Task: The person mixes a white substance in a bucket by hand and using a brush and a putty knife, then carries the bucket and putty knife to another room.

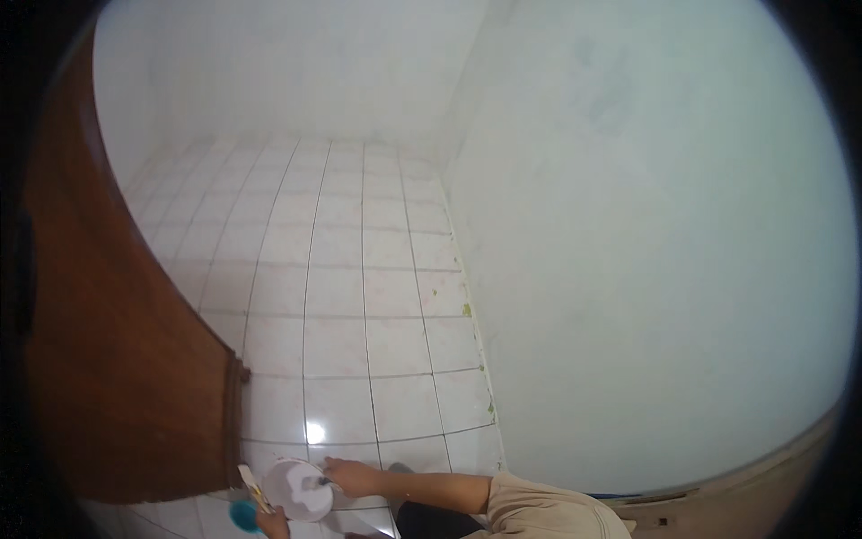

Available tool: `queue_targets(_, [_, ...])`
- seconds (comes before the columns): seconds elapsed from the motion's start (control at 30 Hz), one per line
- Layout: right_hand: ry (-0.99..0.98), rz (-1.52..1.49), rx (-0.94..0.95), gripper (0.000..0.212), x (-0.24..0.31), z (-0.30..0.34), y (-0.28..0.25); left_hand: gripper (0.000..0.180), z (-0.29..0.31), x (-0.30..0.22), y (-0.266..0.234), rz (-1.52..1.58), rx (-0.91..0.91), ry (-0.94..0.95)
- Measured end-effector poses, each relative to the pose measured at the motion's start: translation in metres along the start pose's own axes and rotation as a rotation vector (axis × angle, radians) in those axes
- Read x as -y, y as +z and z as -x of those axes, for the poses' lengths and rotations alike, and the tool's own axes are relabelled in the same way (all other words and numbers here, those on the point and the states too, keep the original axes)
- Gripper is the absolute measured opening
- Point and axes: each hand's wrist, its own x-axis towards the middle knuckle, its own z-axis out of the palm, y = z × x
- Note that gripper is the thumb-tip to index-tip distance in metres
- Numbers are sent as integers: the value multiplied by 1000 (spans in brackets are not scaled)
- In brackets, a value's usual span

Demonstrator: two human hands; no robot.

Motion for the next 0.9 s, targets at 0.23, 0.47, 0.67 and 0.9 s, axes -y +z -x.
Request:
queue_targets(0.23, [183, -67, -173, 29, 108, 93, -115, 64, 63, -74, -47, 113, -136, 264])
queue_targets(0.47, [219, -70, -337, 29, 163, 145, -110, 70, 50, -119, -95, -28, 334, 164])
queue_targets(0.67, [529, -340, -591, 30, 214, 214, -62, 26, 111, -180, -155, 205, 102, 538])
queue_targets(0.9, [734, -414, -792, 37, 279, 258, 21, 24, 116, -166, -161, 39, 334, 736])
